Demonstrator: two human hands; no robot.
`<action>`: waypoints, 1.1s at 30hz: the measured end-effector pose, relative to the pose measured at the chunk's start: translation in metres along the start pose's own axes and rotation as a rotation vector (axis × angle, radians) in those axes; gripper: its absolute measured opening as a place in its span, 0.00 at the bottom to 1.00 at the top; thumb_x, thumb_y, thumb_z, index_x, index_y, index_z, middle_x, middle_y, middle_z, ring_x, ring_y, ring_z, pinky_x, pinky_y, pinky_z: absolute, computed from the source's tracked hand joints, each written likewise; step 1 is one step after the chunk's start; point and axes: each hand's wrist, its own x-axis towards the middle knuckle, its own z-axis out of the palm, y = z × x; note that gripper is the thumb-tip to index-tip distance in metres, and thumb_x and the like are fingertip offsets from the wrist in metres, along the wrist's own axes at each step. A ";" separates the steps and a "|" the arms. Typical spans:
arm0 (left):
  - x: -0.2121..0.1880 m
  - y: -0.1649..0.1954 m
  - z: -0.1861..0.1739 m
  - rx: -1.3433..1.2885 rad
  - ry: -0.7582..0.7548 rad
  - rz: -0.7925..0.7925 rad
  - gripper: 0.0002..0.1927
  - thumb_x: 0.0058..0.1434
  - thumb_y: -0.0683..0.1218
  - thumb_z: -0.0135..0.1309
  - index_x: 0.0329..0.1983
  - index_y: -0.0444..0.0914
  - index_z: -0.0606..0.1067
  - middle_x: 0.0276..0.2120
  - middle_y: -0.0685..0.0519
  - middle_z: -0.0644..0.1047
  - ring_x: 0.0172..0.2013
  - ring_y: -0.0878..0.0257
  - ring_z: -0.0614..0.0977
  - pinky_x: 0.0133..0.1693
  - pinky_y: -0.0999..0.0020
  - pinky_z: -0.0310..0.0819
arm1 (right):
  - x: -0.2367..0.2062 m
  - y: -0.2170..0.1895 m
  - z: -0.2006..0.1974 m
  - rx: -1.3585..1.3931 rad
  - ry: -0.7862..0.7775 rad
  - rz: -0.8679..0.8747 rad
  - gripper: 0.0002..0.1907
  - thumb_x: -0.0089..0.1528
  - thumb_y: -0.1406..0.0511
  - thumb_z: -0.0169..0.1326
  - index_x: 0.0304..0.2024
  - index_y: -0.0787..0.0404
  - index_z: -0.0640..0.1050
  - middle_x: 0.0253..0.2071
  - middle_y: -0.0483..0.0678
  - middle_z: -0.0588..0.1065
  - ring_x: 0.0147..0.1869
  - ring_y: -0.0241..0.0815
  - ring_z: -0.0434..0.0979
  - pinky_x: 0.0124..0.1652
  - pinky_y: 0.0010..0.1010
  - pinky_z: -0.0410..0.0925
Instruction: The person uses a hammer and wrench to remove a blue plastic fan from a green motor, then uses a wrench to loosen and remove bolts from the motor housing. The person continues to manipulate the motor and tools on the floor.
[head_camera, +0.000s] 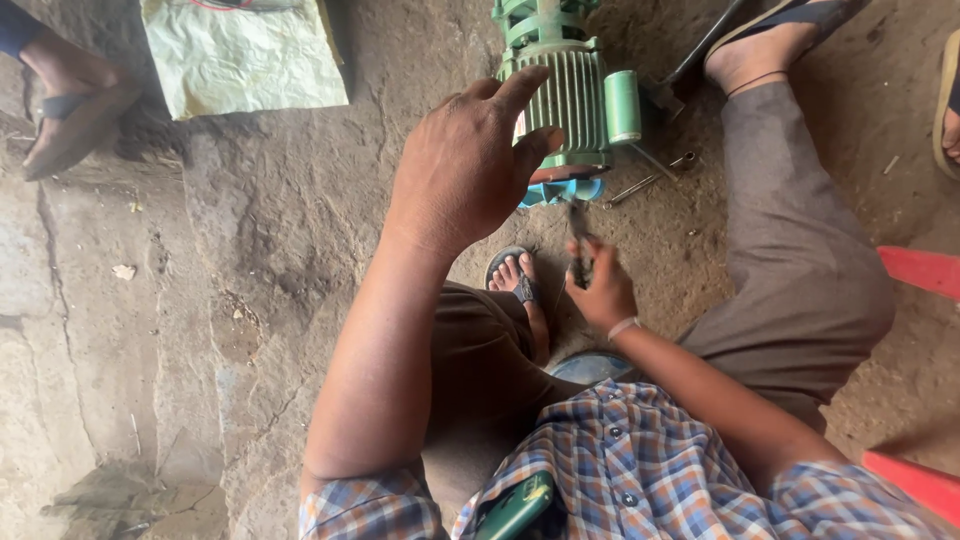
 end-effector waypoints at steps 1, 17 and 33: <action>0.001 0.000 0.001 0.011 -0.003 -0.004 0.29 0.66 0.58 0.55 0.67 0.43 0.68 0.49 0.45 0.80 0.43 0.50 0.84 0.44 0.53 0.78 | 0.000 0.000 0.001 -0.021 0.004 -0.099 0.33 0.56 0.61 0.64 0.56 0.65 0.63 0.55 0.63 0.75 0.53 0.62 0.79 0.49 0.47 0.73; 0.001 0.000 0.001 0.010 0.001 -0.015 0.30 0.66 0.59 0.55 0.68 0.43 0.68 0.48 0.45 0.80 0.43 0.51 0.84 0.47 0.53 0.78 | 0.004 0.004 0.001 -0.037 0.181 -0.363 0.33 0.55 0.63 0.66 0.54 0.67 0.63 0.58 0.63 0.74 0.57 0.64 0.78 0.50 0.45 0.73; 0.000 -0.002 0.001 -0.007 0.035 -0.005 0.29 0.67 0.57 0.55 0.67 0.42 0.69 0.51 0.44 0.80 0.45 0.49 0.84 0.47 0.51 0.77 | 0.002 0.022 0.009 0.013 0.136 -0.199 0.31 0.58 0.54 0.64 0.55 0.59 0.65 0.51 0.52 0.76 0.50 0.54 0.80 0.51 0.41 0.73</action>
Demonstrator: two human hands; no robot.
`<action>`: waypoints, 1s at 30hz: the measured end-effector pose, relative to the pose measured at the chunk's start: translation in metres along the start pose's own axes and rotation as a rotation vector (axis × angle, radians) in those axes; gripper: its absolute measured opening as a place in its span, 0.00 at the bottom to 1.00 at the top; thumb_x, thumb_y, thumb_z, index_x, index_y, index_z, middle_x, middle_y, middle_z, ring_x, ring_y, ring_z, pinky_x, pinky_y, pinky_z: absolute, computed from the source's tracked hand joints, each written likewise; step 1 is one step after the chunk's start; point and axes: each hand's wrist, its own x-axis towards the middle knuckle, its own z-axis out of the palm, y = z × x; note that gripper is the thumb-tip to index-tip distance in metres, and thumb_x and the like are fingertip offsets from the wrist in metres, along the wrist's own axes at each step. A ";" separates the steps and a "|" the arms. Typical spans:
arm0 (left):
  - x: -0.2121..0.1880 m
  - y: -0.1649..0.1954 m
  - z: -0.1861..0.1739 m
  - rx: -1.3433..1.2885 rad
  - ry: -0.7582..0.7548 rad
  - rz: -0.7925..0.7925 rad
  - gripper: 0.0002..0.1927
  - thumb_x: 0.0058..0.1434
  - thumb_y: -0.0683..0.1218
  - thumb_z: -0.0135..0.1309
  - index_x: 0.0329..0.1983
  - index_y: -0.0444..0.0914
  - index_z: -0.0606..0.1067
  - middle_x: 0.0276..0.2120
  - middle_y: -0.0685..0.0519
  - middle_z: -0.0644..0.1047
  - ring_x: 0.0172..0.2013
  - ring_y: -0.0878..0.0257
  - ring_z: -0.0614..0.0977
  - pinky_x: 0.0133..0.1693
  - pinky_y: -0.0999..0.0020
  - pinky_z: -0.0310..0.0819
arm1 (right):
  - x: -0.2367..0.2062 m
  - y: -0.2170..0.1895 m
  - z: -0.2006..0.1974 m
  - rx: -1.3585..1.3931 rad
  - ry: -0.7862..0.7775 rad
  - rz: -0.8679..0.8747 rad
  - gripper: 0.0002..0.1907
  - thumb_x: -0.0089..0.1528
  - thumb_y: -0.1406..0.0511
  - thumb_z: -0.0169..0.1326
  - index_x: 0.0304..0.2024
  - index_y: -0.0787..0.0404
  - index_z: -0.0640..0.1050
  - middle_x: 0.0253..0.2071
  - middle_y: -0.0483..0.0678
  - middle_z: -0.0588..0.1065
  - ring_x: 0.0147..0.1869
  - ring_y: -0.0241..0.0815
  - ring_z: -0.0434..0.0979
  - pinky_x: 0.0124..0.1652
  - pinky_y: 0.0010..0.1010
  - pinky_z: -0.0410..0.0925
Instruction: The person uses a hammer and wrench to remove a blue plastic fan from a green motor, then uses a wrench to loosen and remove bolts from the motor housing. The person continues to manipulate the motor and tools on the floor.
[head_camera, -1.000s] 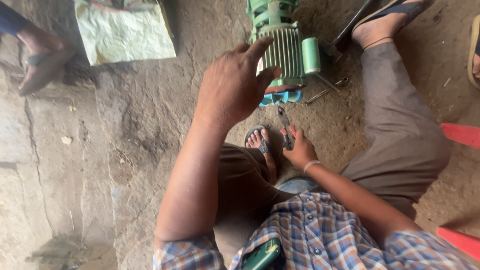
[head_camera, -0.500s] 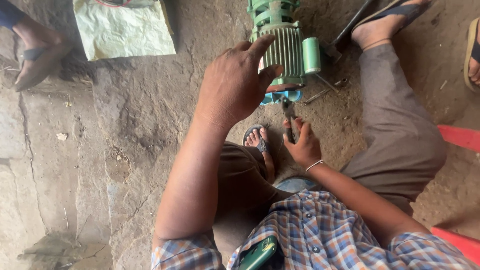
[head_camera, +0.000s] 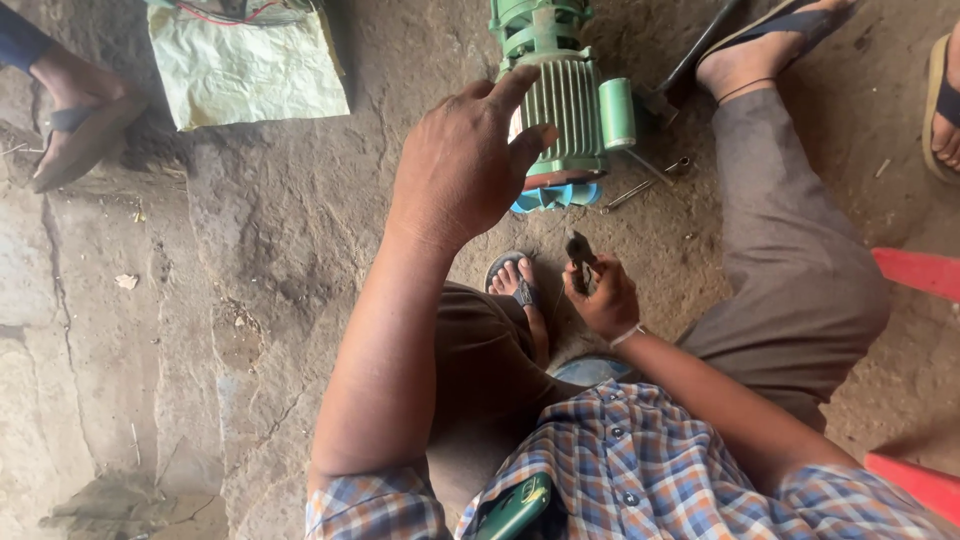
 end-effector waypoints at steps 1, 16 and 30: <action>0.000 0.001 0.000 0.010 0.007 0.007 0.28 0.67 0.58 0.55 0.66 0.43 0.69 0.51 0.45 0.80 0.45 0.49 0.84 0.47 0.52 0.77 | 0.001 0.002 0.001 -0.028 -0.037 -0.037 0.33 0.54 0.58 0.65 0.54 0.62 0.65 0.54 0.55 0.75 0.51 0.58 0.79 0.49 0.43 0.73; 0.005 0.004 0.003 0.068 -0.048 -0.003 0.28 0.67 0.59 0.55 0.67 0.44 0.69 0.52 0.45 0.79 0.47 0.50 0.84 0.48 0.52 0.77 | 0.003 0.006 0.002 -0.156 -0.186 -0.004 0.40 0.47 0.64 0.69 0.58 0.61 0.64 0.51 0.62 0.75 0.45 0.63 0.78 0.41 0.49 0.73; 0.007 0.004 0.009 0.033 -0.045 -0.022 0.29 0.67 0.59 0.55 0.67 0.43 0.69 0.51 0.45 0.80 0.45 0.49 0.83 0.47 0.51 0.77 | 0.002 0.001 -0.004 -0.004 -0.129 -0.022 0.34 0.50 0.65 0.66 0.55 0.64 0.65 0.64 0.59 0.72 0.62 0.63 0.74 0.53 0.47 0.70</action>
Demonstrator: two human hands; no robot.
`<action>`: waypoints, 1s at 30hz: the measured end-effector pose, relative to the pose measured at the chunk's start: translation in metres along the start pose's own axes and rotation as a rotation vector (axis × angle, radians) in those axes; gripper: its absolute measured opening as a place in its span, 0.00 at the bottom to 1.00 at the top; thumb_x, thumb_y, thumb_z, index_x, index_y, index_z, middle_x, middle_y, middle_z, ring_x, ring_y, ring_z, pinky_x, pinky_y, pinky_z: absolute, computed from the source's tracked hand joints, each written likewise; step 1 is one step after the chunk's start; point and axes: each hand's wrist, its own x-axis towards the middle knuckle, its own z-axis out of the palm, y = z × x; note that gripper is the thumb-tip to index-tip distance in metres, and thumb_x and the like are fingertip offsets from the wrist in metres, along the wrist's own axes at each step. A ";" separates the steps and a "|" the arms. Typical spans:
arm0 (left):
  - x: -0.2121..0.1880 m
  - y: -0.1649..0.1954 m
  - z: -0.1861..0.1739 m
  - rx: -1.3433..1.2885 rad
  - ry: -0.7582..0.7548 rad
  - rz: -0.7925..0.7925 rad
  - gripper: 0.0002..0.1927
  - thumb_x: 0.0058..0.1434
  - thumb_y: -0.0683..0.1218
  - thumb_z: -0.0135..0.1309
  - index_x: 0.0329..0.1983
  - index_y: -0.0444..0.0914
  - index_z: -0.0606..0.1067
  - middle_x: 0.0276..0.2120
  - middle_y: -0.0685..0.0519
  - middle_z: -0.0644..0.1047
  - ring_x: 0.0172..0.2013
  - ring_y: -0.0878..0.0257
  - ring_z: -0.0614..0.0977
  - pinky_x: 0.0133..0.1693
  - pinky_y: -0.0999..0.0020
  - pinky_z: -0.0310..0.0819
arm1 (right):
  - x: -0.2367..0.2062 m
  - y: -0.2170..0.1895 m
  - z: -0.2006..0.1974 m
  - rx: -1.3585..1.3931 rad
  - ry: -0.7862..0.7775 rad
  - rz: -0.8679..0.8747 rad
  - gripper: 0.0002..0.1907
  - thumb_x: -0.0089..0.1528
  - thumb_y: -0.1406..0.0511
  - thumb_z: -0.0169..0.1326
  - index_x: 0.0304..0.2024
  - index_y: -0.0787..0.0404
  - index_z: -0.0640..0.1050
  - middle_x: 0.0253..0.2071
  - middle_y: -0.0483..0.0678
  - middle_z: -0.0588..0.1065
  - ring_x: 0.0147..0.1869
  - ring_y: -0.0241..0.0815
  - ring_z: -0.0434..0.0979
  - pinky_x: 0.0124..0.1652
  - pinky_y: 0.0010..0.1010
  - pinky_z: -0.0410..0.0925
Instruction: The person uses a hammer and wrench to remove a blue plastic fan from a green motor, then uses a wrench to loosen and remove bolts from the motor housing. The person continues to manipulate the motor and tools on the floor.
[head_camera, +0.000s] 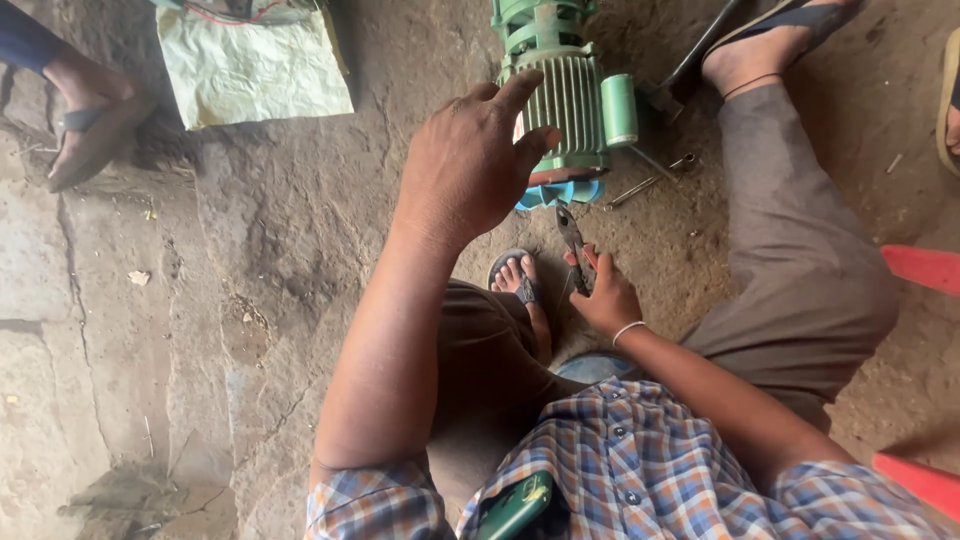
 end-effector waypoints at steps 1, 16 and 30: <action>-0.002 0.000 -0.001 0.008 -0.028 -0.019 0.29 0.66 0.59 0.54 0.67 0.44 0.69 0.50 0.45 0.80 0.45 0.49 0.83 0.47 0.51 0.77 | -0.002 -0.001 -0.001 0.019 0.020 0.005 0.34 0.52 0.64 0.66 0.56 0.63 0.64 0.64 0.58 0.72 0.63 0.61 0.74 0.55 0.46 0.70; 0.008 -0.009 0.011 0.036 -0.095 -0.120 0.29 0.66 0.61 0.52 0.67 0.46 0.68 0.51 0.47 0.80 0.47 0.52 0.83 0.48 0.52 0.77 | 0.013 0.006 0.011 -0.042 -0.075 0.109 0.40 0.50 0.63 0.66 0.60 0.64 0.62 0.64 0.58 0.71 0.60 0.62 0.73 0.53 0.46 0.69; 0.048 -0.014 0.156 0.160 0.407 -0.294 0.29 0.66 0.64 0.45 0.62 0.41 0.70 0.57 0.38 0.75 0.57 0.43 0.76 0.48 0.50 0.74 | -0.008 0.047 -0.058 1.076 -0.207 0.682 0.09 0.60 0.66 0.55 0.37 0.66 0.74 0.25 0.48 0.72 0.22 0.38 0.68 0.20 0.32 0.60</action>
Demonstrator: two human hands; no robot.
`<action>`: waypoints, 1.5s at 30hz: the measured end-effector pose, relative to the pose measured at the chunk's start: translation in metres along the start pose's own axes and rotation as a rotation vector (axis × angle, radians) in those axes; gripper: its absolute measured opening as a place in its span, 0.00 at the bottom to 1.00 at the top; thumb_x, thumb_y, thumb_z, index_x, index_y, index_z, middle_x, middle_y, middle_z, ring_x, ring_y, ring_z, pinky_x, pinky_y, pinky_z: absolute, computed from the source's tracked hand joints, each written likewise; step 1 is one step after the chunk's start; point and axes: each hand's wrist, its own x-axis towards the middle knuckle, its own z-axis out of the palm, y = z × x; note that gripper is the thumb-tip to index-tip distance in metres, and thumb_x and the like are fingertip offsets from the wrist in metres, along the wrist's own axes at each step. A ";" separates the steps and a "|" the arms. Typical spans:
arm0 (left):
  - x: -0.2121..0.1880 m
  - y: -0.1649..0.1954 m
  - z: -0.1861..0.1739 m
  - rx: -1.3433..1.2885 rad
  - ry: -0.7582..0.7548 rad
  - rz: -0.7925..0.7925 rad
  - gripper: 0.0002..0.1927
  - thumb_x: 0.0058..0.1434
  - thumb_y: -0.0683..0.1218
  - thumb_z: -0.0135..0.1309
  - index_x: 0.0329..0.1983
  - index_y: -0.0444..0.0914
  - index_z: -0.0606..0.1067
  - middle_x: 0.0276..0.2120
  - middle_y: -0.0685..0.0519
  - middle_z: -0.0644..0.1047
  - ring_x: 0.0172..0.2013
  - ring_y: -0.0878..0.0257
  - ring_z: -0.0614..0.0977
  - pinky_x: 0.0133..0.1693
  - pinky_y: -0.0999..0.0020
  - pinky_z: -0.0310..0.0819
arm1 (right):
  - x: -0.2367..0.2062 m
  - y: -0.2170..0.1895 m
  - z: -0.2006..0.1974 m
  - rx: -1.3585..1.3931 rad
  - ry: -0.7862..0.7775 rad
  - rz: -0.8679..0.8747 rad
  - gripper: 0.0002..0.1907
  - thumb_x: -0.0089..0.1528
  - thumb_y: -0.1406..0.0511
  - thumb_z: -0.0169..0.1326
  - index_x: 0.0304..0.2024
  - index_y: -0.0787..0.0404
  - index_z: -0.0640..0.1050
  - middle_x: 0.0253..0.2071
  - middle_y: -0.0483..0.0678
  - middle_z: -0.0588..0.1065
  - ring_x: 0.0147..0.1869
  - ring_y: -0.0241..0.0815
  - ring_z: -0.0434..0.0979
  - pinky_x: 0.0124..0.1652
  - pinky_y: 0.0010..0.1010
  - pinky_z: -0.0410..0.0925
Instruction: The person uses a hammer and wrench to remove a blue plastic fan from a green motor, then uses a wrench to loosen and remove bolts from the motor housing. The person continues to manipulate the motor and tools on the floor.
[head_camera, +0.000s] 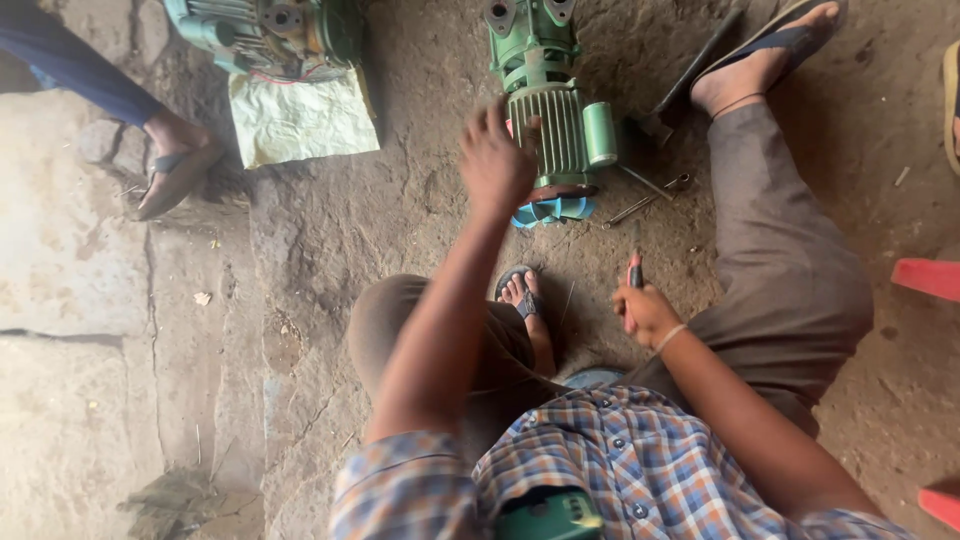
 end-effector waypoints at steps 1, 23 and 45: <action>-0.012 0.005 0.024 -0.070 0.018 -0.163 0.30 0.69 0.64 0.44 0.64 0.39 0.68 0.59 0.36 0.72 0.60 0.41 0.72 0.53 0.47 0.68 | 0.002 -0.006 0.003 0.016 -0.002 -0.004 0.08 0.59 0.65 0.54 0.34 0.65 0.73 0.22 0.48 0.70 0.20 0.40 0.67 0.19 0.33 0.61; -0.023 -0.003 0.118 -0.613 0.849 -1.793 0.26 0.70 0.56 0.36 0.58 0.38 0.76 0.55 0.40 0.78 0.56 0.41 0.77 0.58 0.47 0.68 | 0.006 -0.045 0.004 -0.026 0.059 0.297 0.13 0.62 0.61 0.54 0.27 0.60 0.69 0.18 0.47 0.66 0.15 0.40 0.60 0.18 0.35 0.57; -0.037 -0.031 0.168 -0.672 0.350 -1.722 0.37 0.72 0.67 0.26 0.60 0.34 0.72 0.55 0.33 0.75 0.56 0.36 0.75 0.57 0.40 0.66 | 0.012 -0.017 -0.014 -0.285 -0.056 0.099 0.25 0.65 0.47 0.50 0.52 0.58 0.77 0.34 0.47 0.77 0.30 0.39 0.76 0.30 0.32 0.67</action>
